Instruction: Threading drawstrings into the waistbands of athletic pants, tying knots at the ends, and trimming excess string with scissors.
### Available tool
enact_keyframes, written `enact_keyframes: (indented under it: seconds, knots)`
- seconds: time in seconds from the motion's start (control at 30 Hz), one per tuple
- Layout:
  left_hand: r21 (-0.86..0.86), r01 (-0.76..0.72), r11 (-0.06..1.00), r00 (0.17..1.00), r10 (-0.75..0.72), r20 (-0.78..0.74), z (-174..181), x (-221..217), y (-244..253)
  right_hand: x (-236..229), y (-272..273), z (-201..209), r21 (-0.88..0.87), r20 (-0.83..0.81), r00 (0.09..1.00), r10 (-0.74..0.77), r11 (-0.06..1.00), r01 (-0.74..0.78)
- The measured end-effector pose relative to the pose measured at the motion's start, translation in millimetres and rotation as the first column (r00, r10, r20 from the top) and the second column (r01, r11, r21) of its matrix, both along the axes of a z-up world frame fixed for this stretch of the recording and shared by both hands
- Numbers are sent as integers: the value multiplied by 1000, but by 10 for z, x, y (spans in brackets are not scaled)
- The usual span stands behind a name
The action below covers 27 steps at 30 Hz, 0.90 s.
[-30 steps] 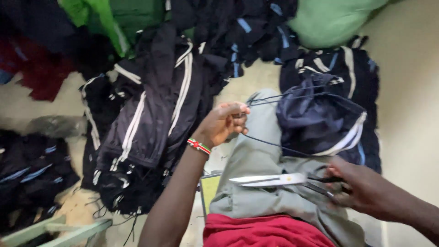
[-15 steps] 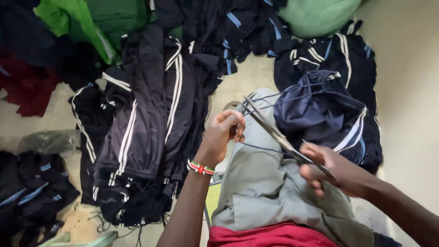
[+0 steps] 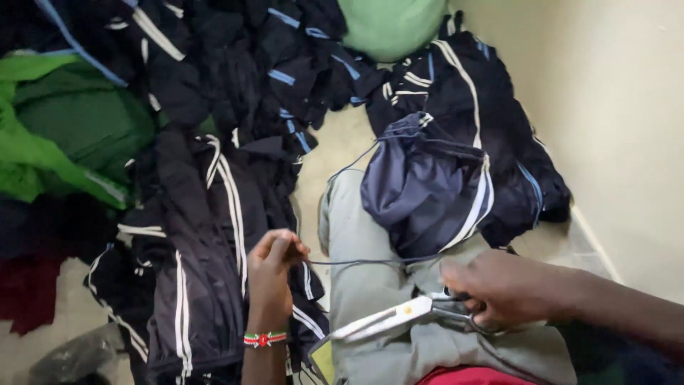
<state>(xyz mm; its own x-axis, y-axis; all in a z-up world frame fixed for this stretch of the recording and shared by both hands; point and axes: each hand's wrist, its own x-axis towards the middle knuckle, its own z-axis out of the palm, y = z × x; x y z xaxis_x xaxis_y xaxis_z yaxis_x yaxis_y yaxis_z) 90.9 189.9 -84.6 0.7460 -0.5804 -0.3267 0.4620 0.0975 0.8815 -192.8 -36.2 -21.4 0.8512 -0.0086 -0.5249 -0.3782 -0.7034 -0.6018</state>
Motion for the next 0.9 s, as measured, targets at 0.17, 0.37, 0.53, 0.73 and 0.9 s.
enact_keyframes:
  seconds: [0.17, 0.37, 0.53, 0.73, 0.9]
  knots:
    - [220, 237, 946, 879, -305, 367, 561, -258, -750, -227, 117, 264, -225, 89, 940, 328, 926, -302]
    - [209, 691, 692, 263, -510, 819, 1268, -1021, -1507, -154, -18, 166, 197, 582, 592, -557, 803, 562]
    - [222, 768, 601, 191, -546, 816, 1073, -1375, -1986, -266, -107, -210, 728, 362, 43, -931, 311, 611]
    - [525, 232, 819, -205, -487, 849, 667, -710, -2586, -1056, -585, -162, 690, 426, -273, -863, 115, 714]
    - [738, 114, 665, -22, -741, 671, -438, 159, -3021, -2112, -1151, -1085, 557, 389, -287, -876, -24, 830]
